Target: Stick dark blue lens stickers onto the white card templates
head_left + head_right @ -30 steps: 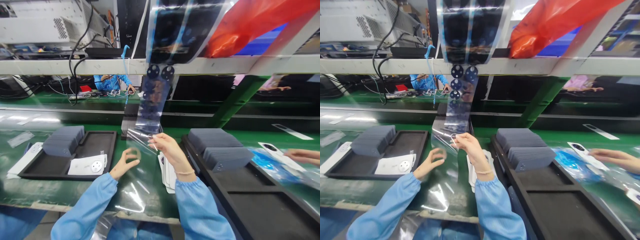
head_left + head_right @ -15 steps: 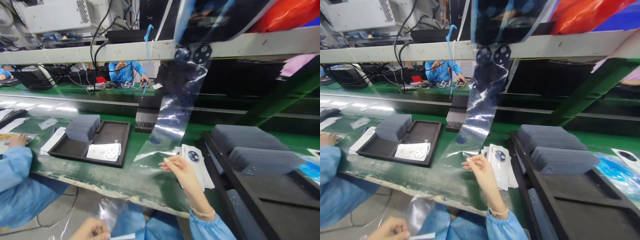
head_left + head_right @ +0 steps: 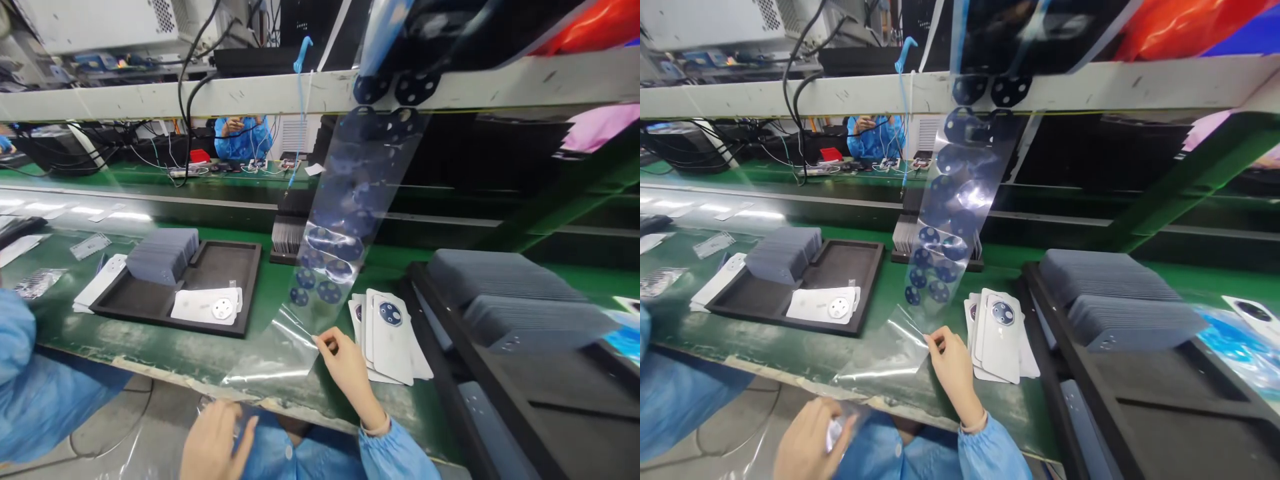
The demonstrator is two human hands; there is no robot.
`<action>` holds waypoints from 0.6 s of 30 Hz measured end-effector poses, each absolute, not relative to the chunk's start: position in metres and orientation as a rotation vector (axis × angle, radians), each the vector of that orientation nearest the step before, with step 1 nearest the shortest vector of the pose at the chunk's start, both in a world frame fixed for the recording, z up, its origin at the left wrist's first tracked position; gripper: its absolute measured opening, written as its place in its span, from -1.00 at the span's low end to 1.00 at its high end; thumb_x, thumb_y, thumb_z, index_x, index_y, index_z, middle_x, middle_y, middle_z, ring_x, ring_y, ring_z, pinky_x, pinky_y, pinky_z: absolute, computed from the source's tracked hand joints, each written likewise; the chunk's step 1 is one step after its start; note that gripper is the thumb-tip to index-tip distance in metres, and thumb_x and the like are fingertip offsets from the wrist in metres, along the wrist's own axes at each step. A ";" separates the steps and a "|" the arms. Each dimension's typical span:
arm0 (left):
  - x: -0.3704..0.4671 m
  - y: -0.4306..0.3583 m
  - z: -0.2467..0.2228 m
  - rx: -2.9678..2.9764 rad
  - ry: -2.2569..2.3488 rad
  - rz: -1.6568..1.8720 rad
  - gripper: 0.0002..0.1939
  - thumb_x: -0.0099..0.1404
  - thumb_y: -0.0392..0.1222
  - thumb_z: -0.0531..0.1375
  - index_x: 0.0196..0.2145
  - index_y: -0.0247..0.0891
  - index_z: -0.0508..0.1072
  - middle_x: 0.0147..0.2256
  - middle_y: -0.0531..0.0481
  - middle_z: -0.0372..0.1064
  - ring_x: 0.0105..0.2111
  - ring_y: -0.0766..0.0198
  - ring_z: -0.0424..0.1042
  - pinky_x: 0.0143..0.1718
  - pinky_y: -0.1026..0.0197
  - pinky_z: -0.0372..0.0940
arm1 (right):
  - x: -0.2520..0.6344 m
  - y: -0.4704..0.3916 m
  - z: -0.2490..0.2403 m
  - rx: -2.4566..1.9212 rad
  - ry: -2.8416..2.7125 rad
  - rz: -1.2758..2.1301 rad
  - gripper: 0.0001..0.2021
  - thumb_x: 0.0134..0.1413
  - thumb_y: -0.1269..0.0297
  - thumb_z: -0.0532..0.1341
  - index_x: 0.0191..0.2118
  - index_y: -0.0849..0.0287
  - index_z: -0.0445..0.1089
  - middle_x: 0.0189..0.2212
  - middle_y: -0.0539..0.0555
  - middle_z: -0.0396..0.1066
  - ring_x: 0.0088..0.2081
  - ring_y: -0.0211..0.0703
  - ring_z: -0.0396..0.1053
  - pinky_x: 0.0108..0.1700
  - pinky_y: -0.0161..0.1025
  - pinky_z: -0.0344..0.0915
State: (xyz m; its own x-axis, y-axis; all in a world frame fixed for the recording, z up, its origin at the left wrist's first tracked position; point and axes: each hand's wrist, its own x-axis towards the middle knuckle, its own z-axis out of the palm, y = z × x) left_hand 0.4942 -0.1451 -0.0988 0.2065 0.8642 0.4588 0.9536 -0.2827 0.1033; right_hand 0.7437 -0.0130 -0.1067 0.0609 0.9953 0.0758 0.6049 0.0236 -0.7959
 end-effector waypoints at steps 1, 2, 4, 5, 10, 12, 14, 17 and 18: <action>0.506 -0.133 -0.093 -2.322 -1.641 -0.693 -0.86 0.35 -0.13 0.12 -0.23 -0.24 0.39 -0.28 -0.11 0.47 -0.27 0.15 0.46 -0.18 0.16 0.29 | 0.743 -0.012 -0.110 -1.663 -1.631 0.692 -0.61 0.13 -0.12 0.04 -0.49 0.07 0.26 -0.49 0.07 0.42 -0.44 -0.02 0.37 -0.37 -0.16 0.22; 0.517 -0.120 -0.091 -2.351 -1.585 -0.702 -0.79 0.36 -0.13 0.09 -0.13 -0.27 0.40 -0.14 -0.18 0.47 -0.14 0.08 0.45 -0.07 0.11 0.28 | 0.742 -0.012 -0.112 -1.662 -1.639 0.662 -0.62 0.15 -0.11 0.03 -0.49 0.07 0.26 -0.48 0.07 0.40 -0.43 -0.03 0.35 -0.36 -0.15 0.22; 0.533 -0.091 -0.093 -2.442 -1.510 -0.631 -0.64 0.39 -0.13 0.04 0.06 -0.32 0.32 0.12 -0.25 0.33 0.11 0.01 0.30 0.12 0.02 0.18 | 0.741 -0.010 -0.116 -1.653 -1.659 0.625 -0.64 0.17 -0.07 0.03 -0.48 0.08 0.25 -0.46 0.07 0.38 -0.43 -0.05 0.34 -0.35 -0.15 0.23; 0.538 -0.079 -0.097 -2.501 -1.477 -0.575 -0.57 0.40 -0.12 0.02 0.15 -0.34 0.26 0.20 -0.26 0.22 0.20 0.00 0.21 0.17 -0.01 0.12 | 0.740 -0.009 -0.118 -1.650 -1.672 0.616 -0.66 0.18 -0.04 0.04 -0.48 0.08 0.25 -0.45 0.07 0.37 -0.43 -0.05 0.33 -0.34 -0.15 0.24; 0.543 -0.051 -0.119 -2.697 -1.457 -0.383 -0.33 0.41 -0.04 0.00 0.35 -0.35 -0.10 0.35 -0.20 -0.09 0.33 0.01 -0.07 0.25 -0.04 0.00 | 0.740 -0.006 -0.122 -1.684 -1.692 0.578 -0.79 0.13 0.13 0.12 -0.48 0.07 0.25 -0.41 0.06 0.38 -0.36 -0.02 0.36 -0.32 -0.15 0.26; 0.542 -0.051 -0.122 -2.707 -1.475 -0.372 -0.31 0.40 -0.03 0.01 0.36 -0.31 -0.14 0.36 -0.17 -0.14 0.34 0.00 -0.10 0.27 -0.05 -0.02 | 0.740 -0.004 -0.121 -1.688 -1.644 0.618 -0.84 0.10 0.16 0.15 -0.44 0.07 0.28 -0.39 0.06 0.39 -0.36 -0.03 0.36 -0.30 -0.14 0.28; 0.541 -0.053 -0.122 -2.706 -1.498 -0.369 -0.30 0.40 -0.04 0.02 0.37 -0.28 -0.15 0.36 -0.15 -0.16 0.34 0.00 -0.11 0.27 -0.05 -0.02 | 0.741 -0.001 -0.120 -1.654 -1.564 0.740 -0.87 0.06 0.15 0.18 -0.35 0.08 0.32 -0.35 0.06 0.42 -0.39 -0.07 0.36 -0.29 -0.13 0.31; 0.543 -0.053 -0.119 -2.717 -1.548 -0.361 -0.29 0.38 -0.04 0.04 0.37 -0.27 -0.16 0.37 -0.14 -0.17 0.34 -0.02 -0.10 0.27 -0.06 -0.01 | 0.743 0.005 -0.115 -1.550 -1.445 0.958 -0.74 0.00 0.09 0.23 -0.22 0.11 0.32 -0.29 0.09 0.46 -0.43 -0.12 0.39 -0.27 -0.13 0.35; 0.544 -0.052 -0.118 -2.729 -1.562 -0.356 -0.28 0.38 -0.04 0.04 0.37 -0.26 -0.16 0.36 -0.13 -0.16 0.34 -0.02 -0.10 0.27 -0.07 -0.01 | 0.743 0.008 -0.113 -1.519 -1.420 1.013 -0.70 -0.01 0.07 0.24 -0.20 0.12 0.32 -0.29 0.10 0.46 -0.44 -0.13 0.40 -0.28 -0.13 0.36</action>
